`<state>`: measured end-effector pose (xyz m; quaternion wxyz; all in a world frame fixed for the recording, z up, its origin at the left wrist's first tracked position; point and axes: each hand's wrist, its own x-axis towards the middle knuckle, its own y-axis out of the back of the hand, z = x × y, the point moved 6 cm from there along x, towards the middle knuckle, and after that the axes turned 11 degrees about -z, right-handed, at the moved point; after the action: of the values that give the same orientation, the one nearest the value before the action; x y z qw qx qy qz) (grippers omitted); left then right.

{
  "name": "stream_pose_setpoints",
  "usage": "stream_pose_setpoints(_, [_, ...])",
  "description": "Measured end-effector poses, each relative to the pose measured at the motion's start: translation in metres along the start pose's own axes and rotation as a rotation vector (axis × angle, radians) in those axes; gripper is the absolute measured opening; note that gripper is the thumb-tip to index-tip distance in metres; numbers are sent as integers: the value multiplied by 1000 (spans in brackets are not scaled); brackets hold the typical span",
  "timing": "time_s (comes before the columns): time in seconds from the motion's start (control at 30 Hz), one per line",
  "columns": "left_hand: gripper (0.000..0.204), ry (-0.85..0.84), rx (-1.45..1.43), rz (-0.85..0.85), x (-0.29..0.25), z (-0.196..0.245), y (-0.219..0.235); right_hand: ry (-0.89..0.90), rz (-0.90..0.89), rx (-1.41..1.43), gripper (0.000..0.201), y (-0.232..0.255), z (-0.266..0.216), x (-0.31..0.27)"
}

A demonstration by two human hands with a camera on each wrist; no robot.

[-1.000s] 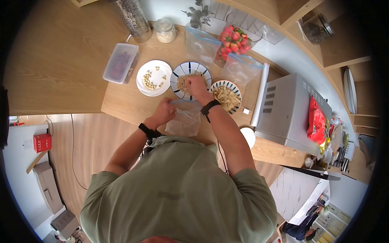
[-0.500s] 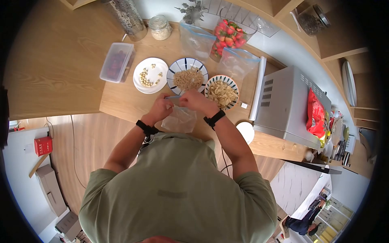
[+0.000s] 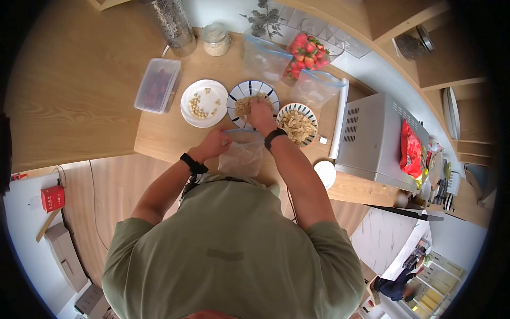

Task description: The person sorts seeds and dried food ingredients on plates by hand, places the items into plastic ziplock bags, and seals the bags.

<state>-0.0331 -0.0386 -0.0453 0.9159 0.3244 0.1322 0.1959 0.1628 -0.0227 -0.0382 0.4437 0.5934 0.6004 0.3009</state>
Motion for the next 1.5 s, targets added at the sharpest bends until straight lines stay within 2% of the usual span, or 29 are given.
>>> stream_pose_setpoints(0.03, [14, -14, 25, -30, 0, -1, -2, -58, -61, -23, 34, -10, 5, 5])
stream_pose_setpoints(0.17, [14, -37, -12, -17, 0, -8, -5, -53, -51, -12, 27, -25, 23, 19])
stream_pose_setpoints(0.23, [14, -35, 1, 4, -2, -7, -6, 92, -73, -31, 17, -24, 20, 22])
stream_pose_setpoints(0.27, [14, -37, -3, 5, -2, -5, -4, 91, -75, -34, 17, -21, 19, 21])
stream_pose_setpoints(0.33, [14, -36, -44, -12, -3, -4, -1, 19, 81, 142, 12, -4, 22, 13])
stream_pose_setpoints(0.47, [15, -23, -71, -3, 0, -10, -5, -11, 31, 305, 13, 16, 17, -9])
stream_pose_setpoints(0.53, [12, -32, -52, 20, 0, -10, -6, -23, -86, 580, 13, 17, 9, -26])
stream_pose_setpoints(0.57, [12, -36, -53, 24, 2, -12, -8, -22, -85, 575, 13, 17, 8, -33])
stream_pose_setpoints(0.63, [15, -34, -117, 27, 3, -14, -10, 171, -293, 662, 15, 7, -10, -47])
stream_pose_setpoints(0.67, [15, -37, -116, 27, 4, -13, -9, 171, -291, 660, 15, 6, -12, -53])
stream_pose_setpoints(0.73, [14, -31, -100, 13, 6, -9, -9, 293, -375, 361, 14, 2, -28, -63])
stream_pose_setpoints(0.77, [14, -34, -100, 15, 7, -7, -10, 293, -373, 358, 14, 6, -30, -64])
stream_pose_setpoints(0.83, [13, -26, -100, 63, 5, -4, -8, 321, -564, 242, 11, 2, -37, -69])
stream_pose_setpoints(0.97, [13, -62, -83, 81, 4, 1, -3, 270, -491, 265, 9, 5, -29, -62])
stream_pose_setpoints(1.03, [14, -38, -115, 52, 4, 0, -3, 180, -313, 272, 13, 16, -19, -48])
stream_pose_setpoints(1.07, [14, -40, -110, 56, 3, 0, -1, 184, -309, 270, 13, 17, -20, -39])
stream_pose_setpoints(1.13, [13, -40, -99, 26, 2, 2, 0, 20, -198, 87, 20, 23, -16, -18])
stream_pose_setpoints(1.17, [13, -42, -95, 30, 3, -1, 0, 24, -194, 85, 20, 16, -15, -10])
stream_pose_setpoints(1.23, [13, -96, -54, 26, 5, -1, -1, 126, 5, -24, 34, 16, -27, 0])
stream_pose_setpoints(1.27, [13, -97, -52, 29, 5, -2, 0, 128, 8, -25, 34, 14, -30, 3])
stream_pose_setpoints(1.33, [14, -92, -34, 51, 5, -6, 2, 7, -160, -73, 46, -1, -27, 10])
stream_pose_setpoints(1.5, [14, -8, -160, 68, 1, -19, 2, 126, -106, -22, 33, -23, -9, 22])
